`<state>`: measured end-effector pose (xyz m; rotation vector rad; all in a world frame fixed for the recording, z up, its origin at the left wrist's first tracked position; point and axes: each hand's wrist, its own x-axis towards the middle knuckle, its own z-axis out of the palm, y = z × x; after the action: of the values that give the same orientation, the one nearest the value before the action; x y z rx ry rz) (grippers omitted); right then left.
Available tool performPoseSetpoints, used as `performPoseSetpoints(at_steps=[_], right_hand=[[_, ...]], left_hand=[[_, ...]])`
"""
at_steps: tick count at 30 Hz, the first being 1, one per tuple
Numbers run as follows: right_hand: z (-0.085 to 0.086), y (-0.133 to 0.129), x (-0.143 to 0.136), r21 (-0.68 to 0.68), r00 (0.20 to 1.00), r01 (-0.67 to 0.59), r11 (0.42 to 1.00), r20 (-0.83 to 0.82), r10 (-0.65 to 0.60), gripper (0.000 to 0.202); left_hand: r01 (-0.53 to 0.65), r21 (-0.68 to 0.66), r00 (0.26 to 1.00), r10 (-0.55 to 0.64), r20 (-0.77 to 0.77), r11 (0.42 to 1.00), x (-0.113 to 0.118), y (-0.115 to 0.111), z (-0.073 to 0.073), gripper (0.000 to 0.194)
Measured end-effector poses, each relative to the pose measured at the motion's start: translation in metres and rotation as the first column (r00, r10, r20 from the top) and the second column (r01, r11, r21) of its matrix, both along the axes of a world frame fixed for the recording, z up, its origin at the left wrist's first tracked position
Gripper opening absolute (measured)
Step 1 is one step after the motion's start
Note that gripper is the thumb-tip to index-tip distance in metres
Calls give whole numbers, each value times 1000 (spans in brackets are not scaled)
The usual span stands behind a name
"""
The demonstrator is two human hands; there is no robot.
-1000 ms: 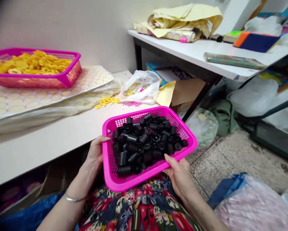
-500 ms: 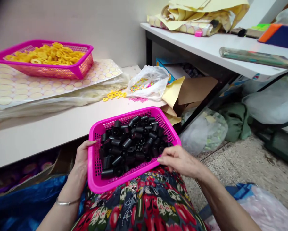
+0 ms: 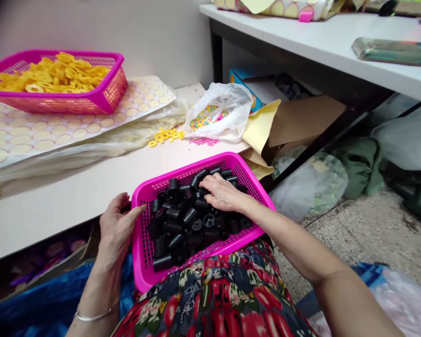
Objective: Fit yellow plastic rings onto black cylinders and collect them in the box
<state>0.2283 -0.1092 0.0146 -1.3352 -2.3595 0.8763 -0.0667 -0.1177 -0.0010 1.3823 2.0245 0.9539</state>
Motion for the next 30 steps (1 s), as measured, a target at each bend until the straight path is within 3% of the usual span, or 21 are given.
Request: performPoseSetpoints(at_steps=[3,7,9,11,13,15,16,18,20,22,24,27,30], right_hand=[[7,0,10,-74,990,-124,990,61,128,29],[12,6,36,-178,986,-163,970,18,169,28],[9,14,43,-139,996,-78,987,-41,73,28],[5,23,42,-48,998,15,999,-63,-18,30],[1,30,36,14,1000,16,1000,-10,-16,36],[-2,33,30,8,995,-40,999,93,39,39],[-3,33,28,0,988,-56,998,143,55,37],[-4,32,28,2,980,-42,999,195,41,30],[-7,31,35,-12,984,-8,1000,178,10,24],[-9,31,44,-80,991,-28,996,126,38,18],[-8,31,49,-100,995,-82,992,57,87,12],[1,29,39,35,996,-84,996,-21,85,10],[11,29,11,85,988,-152,985,-18,155,16]], left_hand=[[148,119,948,-106,-299,982,2,8,9,46],[517,186,794,-388,-467,835,16,26,22,20],[692,109,656,-559,-508,714,26,38,25,21],[827,-28,460,-705,-539,561,37,50,25,26],[891,-182,255,-792,-554,415,50,58,25,33],[881,-317,115,-809,-576,351,59,61,25,39],[854,-371,86,-802,-591,365,62,61,26,39],[776,-439,106,-779,-618,454,63,60,27,30],[706,-460,183,-765,-617,539,57,57,27,16],[695,-439,274,-775,-570,569,48,55,27,17],[720,-403,369,-804,-467,565,39,53,26,28],[768,-386,491,-857,-157,511,33,49,28,35],[806,-363,544,-827,142,468,31,47,31,45]])
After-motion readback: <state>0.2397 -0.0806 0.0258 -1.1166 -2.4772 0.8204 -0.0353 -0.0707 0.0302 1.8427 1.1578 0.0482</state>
